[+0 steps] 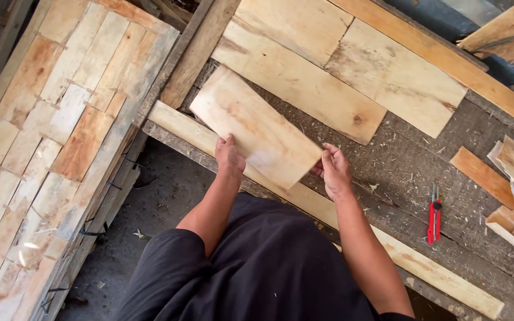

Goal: Fitting and trimming thin wood veneer sheets on a workbench to create a panel.

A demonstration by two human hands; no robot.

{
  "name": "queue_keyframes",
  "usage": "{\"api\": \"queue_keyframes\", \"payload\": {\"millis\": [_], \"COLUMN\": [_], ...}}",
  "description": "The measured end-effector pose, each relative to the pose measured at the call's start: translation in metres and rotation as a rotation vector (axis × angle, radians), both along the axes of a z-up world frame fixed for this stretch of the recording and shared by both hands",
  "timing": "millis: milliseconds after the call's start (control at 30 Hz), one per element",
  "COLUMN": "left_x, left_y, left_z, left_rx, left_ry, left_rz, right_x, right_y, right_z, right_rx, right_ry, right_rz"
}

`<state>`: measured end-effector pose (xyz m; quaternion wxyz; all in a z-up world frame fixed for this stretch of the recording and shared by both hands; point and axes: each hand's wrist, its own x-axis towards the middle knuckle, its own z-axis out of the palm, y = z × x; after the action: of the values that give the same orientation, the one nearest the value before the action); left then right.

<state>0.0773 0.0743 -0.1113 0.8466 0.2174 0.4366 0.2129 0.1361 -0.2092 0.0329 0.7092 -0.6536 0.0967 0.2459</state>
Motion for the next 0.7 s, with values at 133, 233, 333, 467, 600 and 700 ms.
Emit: {"api": "queue_keyframes", "payload": {"millis": [133, 233, 333, 467, 600, 700], "left_x": [-0.003, 0.001, 0.003, -0.004, -0.012, -0.014], "left_y": [0.018, 0.023, 0.030, 0.040, 0.053, 0.059], "left_z": [-0.021, 0.013, 0.046, 0.066, 0.062, 0.075], "left_rx": [0.042, -0.014, 0.028, 0.229, 0.310, 0.318], "left_ry": [0.159, 0.194, 0.281, 0.484, 0.447, 0.459], "left_rz": [0.095, 0.084, 0.026, -0.228, -0.408, -0.500], "right_x": [0.007, 0.011, 0.016, 0.024, 0.031, 0.030], "right_y": [0.037, 0.045, 0.055, 0.057, 0.061, 0.064], "right_z": [0.012, -0.014, -0.021, -0.039, -0.044, -0.042], "right_rx": [0.021, -0.147, -0.278, -0.324, -0.386, -0.473], "right_ry": [0.124, 0.130, 0.102, 0.078, 0.072, 0.082], "right_rz": [0.018, 0.067, 0.054, 0.014, 0.002, -0.018]}}
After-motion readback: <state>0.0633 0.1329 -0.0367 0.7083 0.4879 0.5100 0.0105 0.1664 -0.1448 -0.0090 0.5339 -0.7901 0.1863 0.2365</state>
